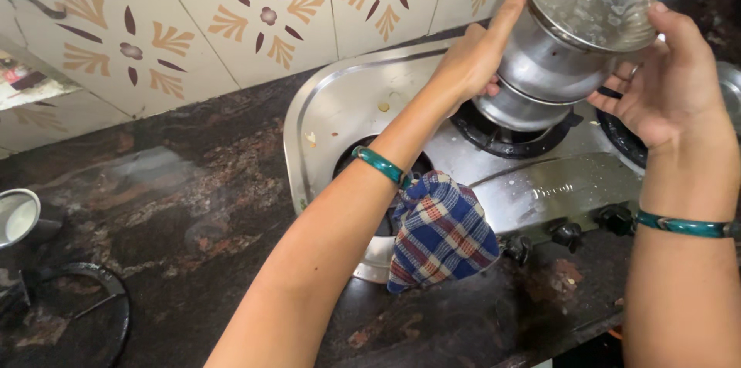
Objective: The person wets a cloth at the sink, then wipes the gas stove top with the cloth. They remove the burner grates and caps, scrub them with a scouring pad and dish soap in the sink, rinse them, and continue wiping the stainless steel stove surface and around the burners before rinsing the cloth again.
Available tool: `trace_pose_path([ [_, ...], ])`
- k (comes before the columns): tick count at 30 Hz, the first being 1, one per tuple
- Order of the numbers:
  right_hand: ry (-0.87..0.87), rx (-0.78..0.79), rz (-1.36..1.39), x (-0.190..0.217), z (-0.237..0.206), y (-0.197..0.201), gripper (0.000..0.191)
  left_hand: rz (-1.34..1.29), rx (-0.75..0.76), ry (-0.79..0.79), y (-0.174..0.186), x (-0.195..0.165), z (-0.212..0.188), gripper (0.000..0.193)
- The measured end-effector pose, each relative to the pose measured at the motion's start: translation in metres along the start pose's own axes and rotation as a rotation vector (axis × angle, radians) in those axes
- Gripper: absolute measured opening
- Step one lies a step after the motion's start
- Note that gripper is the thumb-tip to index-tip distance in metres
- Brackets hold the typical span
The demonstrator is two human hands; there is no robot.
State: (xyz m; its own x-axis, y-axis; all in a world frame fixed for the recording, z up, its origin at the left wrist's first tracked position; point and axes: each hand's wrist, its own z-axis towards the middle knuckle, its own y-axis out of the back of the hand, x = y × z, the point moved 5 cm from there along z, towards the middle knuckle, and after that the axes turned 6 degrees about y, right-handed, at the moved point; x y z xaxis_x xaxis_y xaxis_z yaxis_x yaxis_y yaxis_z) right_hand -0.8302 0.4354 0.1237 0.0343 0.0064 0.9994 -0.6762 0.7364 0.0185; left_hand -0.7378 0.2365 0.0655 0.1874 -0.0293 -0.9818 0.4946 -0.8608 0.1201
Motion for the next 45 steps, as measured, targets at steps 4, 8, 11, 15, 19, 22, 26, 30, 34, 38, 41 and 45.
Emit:
trace_pose_path([
  [4, -0.011, 0.004, 0.018, 0.011, -0.012, -0.019, 0.076, 0.006, -0.064, -0.078, 0.025, -0.008, -0.024, 0.092],
  [8, 0.159, 0.14, -0.027, 0.017, -0.021, -0.055, 0.067, 0.076, -0.156, -0.17, 0.074, -0.015, -0.07, 0.061],
  [11, 0.181, 0.237, -0.088, 0.009, -0.018, -0.103, 0.06, 0.283, -0.288, -0.329, 0.127, -0.018, -0.127, 0.054],
  [15, 0.15, 0.387, 0.009, 0.002, -0.035, -0.191, 0.052, 0.103, -0.429, -0.054, 0.207, -0.001, -0.206, 0.049],
  [19, 0.059, 0.547, 0.202, 0.011, -0.086, -0.291, 0.041, 0.047, -0.622, 0.026, 0.276, 0.02, -0.296, 0.045],
  [22, -0.126, 0.579, 0.247, 0.002, -0.113, -0.366, 0.04, -0.053, -0.703, 0.067, 0.319, 0.049, -0.346, 0.039],
  [26, -0.281, 0.592, 0.279, -0.034, -0.135, -0.447, 0.036, -0.075, -0.789, 0.148, 0.37, 0.105, -0.389, 0.035],
  [30, -0.342, 0.584, 0.233, -0.072, -0.144, -0.502, 0.036, -0.126, -0.818, 0.179, 0.41, 0.156, -0.412, 0.035],
  [34, -0.305, 0.61, 0.273, -0.096, -0.152, -0.54, 0.029, -0.161, -0.884, 0.183, 0.437, 0.193, -0.422, 0.034],
  [38, -0.274, 0.598, 0.239, -0.106, -0.16, -0.555, 0.037, 0.008, -0.908, 0.146, 0.452, 0.213, -0.423, 0.038],
  [41, -0.227, 0.606, 0.182, -0.101, -0.165, -0.556, 0.053, 0.072, -0.908, 0.152, 0.456, 0.221, -0.426, 0.04],
  [45, -0.249, 0.608, 0.094, -0.083, -0.178, -0.535, 0.079, 0.252, -0.857, 0.157, 0.458, 0.217, -0.439, 0.043],
])
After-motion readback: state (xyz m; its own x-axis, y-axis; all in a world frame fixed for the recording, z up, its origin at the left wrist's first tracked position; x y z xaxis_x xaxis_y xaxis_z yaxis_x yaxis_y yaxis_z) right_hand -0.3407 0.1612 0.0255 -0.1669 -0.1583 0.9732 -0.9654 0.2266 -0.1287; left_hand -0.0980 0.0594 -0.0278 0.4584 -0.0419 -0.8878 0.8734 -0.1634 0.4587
